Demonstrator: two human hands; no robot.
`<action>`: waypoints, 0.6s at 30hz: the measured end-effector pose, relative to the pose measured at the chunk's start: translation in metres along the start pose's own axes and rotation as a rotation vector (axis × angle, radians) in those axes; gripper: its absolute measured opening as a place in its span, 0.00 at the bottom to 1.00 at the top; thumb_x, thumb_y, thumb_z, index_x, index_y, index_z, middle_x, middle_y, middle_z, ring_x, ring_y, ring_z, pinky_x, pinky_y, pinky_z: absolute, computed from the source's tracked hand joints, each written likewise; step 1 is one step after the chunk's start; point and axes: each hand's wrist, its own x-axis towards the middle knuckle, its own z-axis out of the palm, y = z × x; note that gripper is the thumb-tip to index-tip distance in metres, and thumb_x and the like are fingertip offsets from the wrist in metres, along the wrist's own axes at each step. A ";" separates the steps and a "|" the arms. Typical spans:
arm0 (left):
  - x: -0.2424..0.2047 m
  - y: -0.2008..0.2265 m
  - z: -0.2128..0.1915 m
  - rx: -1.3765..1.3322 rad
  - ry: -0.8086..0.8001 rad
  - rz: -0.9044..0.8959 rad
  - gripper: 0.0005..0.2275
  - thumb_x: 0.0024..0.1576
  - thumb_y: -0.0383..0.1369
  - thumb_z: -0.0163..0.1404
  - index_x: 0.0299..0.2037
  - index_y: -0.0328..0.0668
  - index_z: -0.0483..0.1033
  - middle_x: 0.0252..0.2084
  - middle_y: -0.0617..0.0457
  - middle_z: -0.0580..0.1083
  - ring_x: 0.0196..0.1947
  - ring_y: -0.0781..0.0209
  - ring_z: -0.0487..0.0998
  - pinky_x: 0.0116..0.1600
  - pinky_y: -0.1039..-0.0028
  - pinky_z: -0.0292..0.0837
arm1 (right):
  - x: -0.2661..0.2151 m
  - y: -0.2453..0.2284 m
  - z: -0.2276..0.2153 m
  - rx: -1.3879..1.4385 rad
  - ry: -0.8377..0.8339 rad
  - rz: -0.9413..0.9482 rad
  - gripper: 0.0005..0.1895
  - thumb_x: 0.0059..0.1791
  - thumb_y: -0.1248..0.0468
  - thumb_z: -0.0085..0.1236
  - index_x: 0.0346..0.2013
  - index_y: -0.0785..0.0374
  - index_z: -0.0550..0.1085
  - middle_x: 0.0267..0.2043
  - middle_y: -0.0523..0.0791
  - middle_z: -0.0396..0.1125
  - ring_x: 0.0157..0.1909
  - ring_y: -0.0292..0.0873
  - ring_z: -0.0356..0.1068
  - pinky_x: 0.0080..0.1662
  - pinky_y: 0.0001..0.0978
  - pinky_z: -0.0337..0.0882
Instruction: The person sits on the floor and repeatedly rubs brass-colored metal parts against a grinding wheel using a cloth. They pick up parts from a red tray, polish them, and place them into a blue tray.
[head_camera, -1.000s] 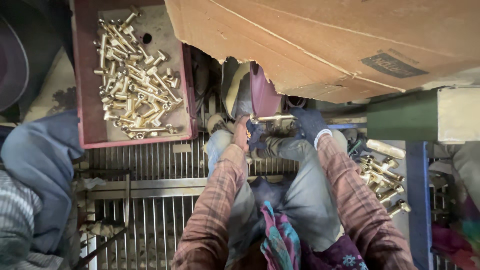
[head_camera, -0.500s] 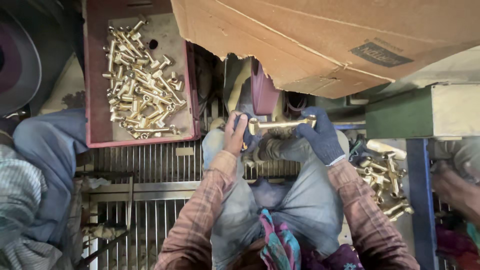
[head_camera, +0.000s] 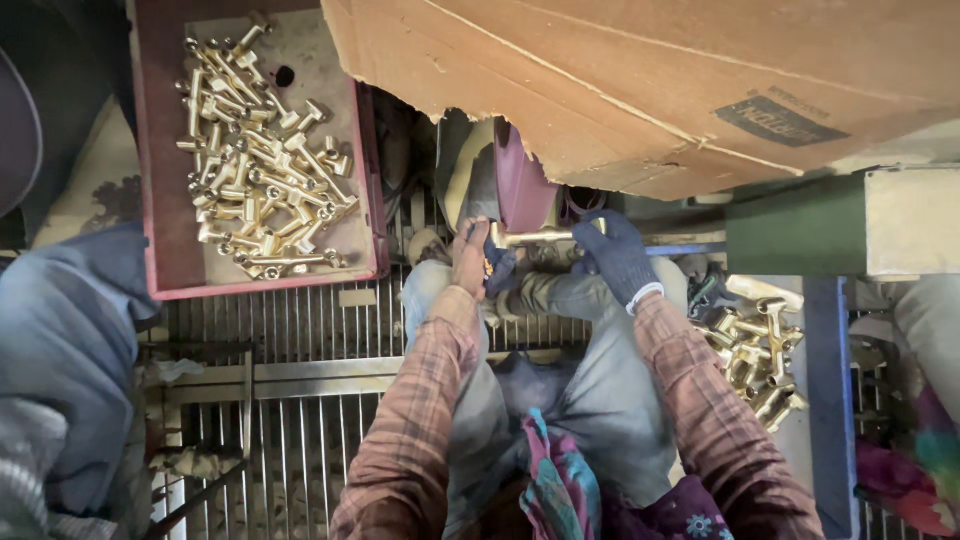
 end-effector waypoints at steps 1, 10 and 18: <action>0.003 -0.002 -0.002 -0.005 -0.007 0.011 0.08 0.60 0.39 0.53 0.40 0.45 0.74 0.31 0.57 0.73 0.29 0.67 0.74 0.34 0.72 0.74 | 0.004 0.000 0.000 -0.024 -0.007 0.013 0.12 0.50 0.62 0.56 0.42 0.68 0.73 0.26 0.43 0.66 0.21 0.36 0.62 0.26 0.30 0.64; 0.040 -0.035 -0.036 -0.136 -0.085 -0.166 0.07 0.60 0.39 0.52 0.38 0.48 0.74 0.30 0.57 0.75 0.26 0.65 0.77 0.30 0.73 0.72 | 0.041 0.029 -0.014 -0.849 -0.150 -0.601 0.17 0.49 0.63 0.49 0.49 0.61 0.78 0.26 0.40 0.61 0.20 0.36 0.61 0.27 0.35 0.65; 0.028 0.002 -0.037 0.058 -0.296 -0.356 0.10 0.61 0.42 0.54 0.35 0.47 0.76 0.26 0.58 0.74 0.18 0.67 0.72 0.19 0.76 0.62 | 0.022 -0.006 -0.005 -0.029 -0.104 0.337 0.25 0.54 0.48 0.55 0.35 0.73 0.73 0.20 0.45 0.61 0.16 0.41 0.57 0.23 0.38 0.65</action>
